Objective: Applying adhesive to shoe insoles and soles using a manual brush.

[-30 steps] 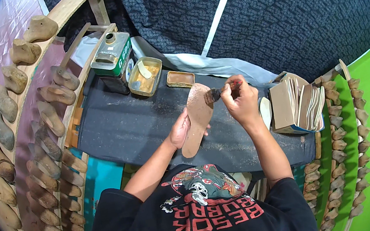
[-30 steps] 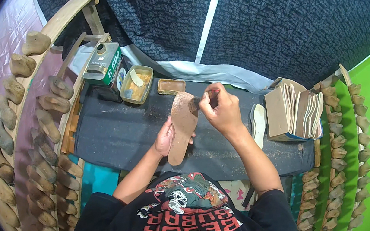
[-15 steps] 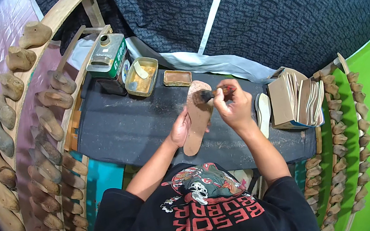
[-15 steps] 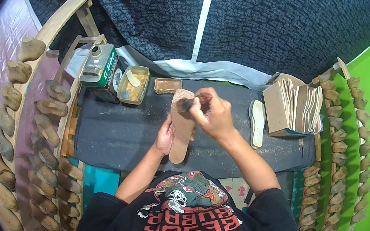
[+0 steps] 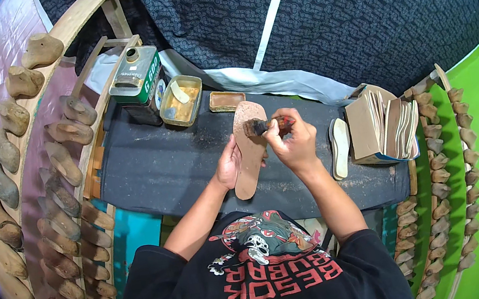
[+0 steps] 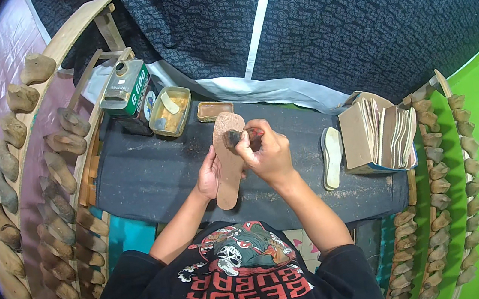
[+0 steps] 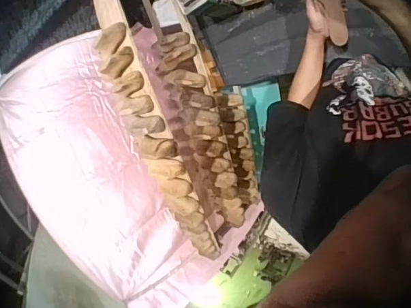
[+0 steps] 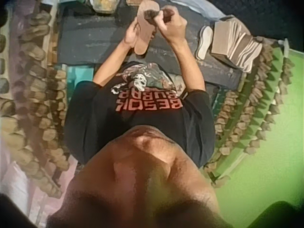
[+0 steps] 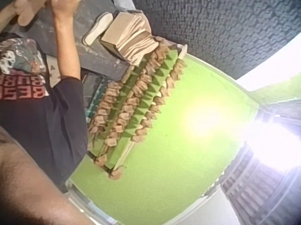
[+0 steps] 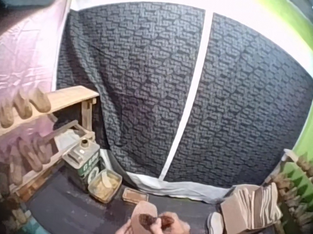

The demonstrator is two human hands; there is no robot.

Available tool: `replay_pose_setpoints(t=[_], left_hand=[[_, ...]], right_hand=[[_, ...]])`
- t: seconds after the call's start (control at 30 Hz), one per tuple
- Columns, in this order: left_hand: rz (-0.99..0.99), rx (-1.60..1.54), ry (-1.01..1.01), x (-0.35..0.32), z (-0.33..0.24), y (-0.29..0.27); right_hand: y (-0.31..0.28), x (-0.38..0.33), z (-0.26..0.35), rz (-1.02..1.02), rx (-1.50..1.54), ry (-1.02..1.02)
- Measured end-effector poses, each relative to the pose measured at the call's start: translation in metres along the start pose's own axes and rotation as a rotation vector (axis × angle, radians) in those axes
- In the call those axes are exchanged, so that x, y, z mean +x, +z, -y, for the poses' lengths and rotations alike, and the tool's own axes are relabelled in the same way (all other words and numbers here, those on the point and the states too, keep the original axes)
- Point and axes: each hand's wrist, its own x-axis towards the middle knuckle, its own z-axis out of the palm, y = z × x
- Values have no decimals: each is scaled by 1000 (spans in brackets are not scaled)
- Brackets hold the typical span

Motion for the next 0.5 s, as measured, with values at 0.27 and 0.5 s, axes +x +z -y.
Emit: replay_pose_setpoints(t=[0.27, 0.5], left_hand=[[-19, 94, 46, -4, -11, 5], [9, 87, 27, -2, -7, -1]], right_hand=[[-18, 5, -5, -39, -39, -5], [-5, -3, -3, -30, -3, 7]])
